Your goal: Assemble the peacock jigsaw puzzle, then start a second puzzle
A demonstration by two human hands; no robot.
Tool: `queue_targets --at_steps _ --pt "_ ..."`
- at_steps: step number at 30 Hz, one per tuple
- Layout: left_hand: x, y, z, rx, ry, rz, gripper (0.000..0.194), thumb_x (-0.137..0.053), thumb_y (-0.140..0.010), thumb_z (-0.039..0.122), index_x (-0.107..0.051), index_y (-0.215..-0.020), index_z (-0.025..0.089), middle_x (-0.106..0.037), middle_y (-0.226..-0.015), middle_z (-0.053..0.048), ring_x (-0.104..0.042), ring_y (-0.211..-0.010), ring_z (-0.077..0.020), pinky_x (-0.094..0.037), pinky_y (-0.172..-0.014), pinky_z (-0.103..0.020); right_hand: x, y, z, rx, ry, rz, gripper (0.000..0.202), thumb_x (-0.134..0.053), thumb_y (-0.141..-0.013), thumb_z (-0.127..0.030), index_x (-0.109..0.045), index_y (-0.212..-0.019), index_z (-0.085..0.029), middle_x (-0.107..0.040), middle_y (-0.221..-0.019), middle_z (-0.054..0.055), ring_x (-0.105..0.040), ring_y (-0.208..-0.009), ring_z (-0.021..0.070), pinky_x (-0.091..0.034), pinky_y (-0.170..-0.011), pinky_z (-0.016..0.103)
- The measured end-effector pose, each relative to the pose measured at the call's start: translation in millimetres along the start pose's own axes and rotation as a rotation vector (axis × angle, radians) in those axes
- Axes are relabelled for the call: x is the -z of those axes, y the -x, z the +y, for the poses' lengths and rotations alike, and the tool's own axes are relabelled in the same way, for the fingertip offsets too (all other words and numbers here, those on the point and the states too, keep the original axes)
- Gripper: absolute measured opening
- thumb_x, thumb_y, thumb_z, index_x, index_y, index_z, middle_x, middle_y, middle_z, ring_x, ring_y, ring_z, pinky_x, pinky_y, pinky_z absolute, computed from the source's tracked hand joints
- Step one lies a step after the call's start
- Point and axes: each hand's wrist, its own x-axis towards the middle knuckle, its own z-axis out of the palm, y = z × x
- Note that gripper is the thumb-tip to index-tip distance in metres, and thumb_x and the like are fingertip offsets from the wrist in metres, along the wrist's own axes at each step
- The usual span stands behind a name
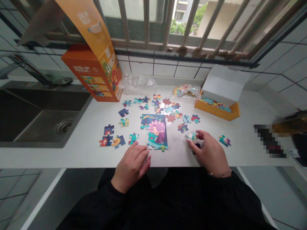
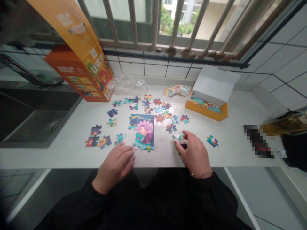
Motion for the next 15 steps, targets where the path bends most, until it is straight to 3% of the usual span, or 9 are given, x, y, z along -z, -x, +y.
queue_targets --at_steps 7,11,15 --pt "-2.4 -0.2 -0.4 0.005 0.019 0.029 0.020 -0.066 -0.099 0.012 -0.066 -0.118 0.020 -0.076 -0.115 -0.009 -0.072 -0.111 -0.0236 -0.055 -0.120 -0.055 -11.0 18.8 -54.7 0.459 -0.379 -0.173 0.037 -0.072 -0.105 -0.032 -0.060 -0.139 -0.024 -0.077 -0.122 0.010 -0.076 -0.112 0.0260 -0.065 -0.097 0.042" --pt "-1.9 0.5 0.6 -0.012 0.020 0.048 0.018 -0.066 -0.099 0.012 -0.066 -0.115 0.020 -0.077 -0.112 -0.008 -0.072 -0.108 -0.0225 -0.055 -0.119 -0.052 -27.9 16.4 -84.3 0.572 -0.485 -0.172 0.041 -0.075 -0.102 -0.024 -0.057 -0.139 -0.024 -0.078 -0.119 0.009 -0.076 -0.109 0.0246 -0.065 -0.096 0.040" --pt "-0.8 0.7 1.8 0.003 0.024 0.041 0.017 -0.066 -0.099 0.011 -0.068 -0.114 0.019 -0.077 -0.111 -0.008 -0.072 -0.108 -0.0223 -0.055 -0.119 -0.051 -40.5 13.8 -89.5 0.618 -0.460 -0.133 0.038 -0.078 -0.100 -0.026 -0.060 -0.134 -0.024 -0.080 -0.114 0.008 -0.075 -0.104 0.0258 -0.065 -0.094 0.043"
